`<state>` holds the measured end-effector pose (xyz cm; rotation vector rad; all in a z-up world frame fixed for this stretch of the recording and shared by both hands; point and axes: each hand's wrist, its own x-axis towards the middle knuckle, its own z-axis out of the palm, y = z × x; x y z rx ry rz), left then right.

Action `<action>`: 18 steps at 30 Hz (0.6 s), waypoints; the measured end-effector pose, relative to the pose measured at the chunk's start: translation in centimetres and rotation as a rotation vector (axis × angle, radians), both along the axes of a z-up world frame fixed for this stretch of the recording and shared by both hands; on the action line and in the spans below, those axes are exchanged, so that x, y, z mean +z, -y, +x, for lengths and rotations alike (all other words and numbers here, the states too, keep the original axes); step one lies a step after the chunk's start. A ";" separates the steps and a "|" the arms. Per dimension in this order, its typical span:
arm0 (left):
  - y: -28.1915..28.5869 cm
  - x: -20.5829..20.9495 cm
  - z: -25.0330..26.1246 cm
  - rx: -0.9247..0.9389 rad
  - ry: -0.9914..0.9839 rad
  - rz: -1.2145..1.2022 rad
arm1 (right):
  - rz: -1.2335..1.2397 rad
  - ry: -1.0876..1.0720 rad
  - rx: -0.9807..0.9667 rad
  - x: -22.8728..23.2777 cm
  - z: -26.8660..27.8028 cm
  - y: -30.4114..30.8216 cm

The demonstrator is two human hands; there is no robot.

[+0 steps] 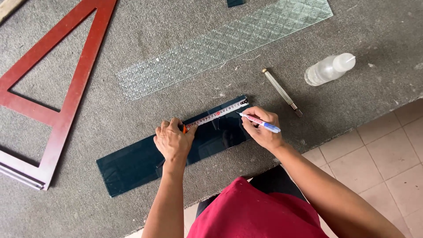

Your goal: Measuring and preparing to cut a piece of dark glass using a tape measure, marker, and square.

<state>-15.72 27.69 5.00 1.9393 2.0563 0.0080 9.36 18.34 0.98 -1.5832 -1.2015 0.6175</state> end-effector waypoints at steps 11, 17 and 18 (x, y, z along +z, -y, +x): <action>-0.1 -0.9 -0.1 -0.003 -0.030 -0.004 | 0.002 0.021 0.020 1.0 -0.6 -0.2; 0.0 -0.8 0.0 0.001 -0.031 -0.011 | -0.013 0.003 0.023 1.7 -0.7 -0.2; 0.0 -0.8 0.0 0.000 -0.026 -0.017 | -0.020 -0.007 0.025 1.9 -0.7 -0.2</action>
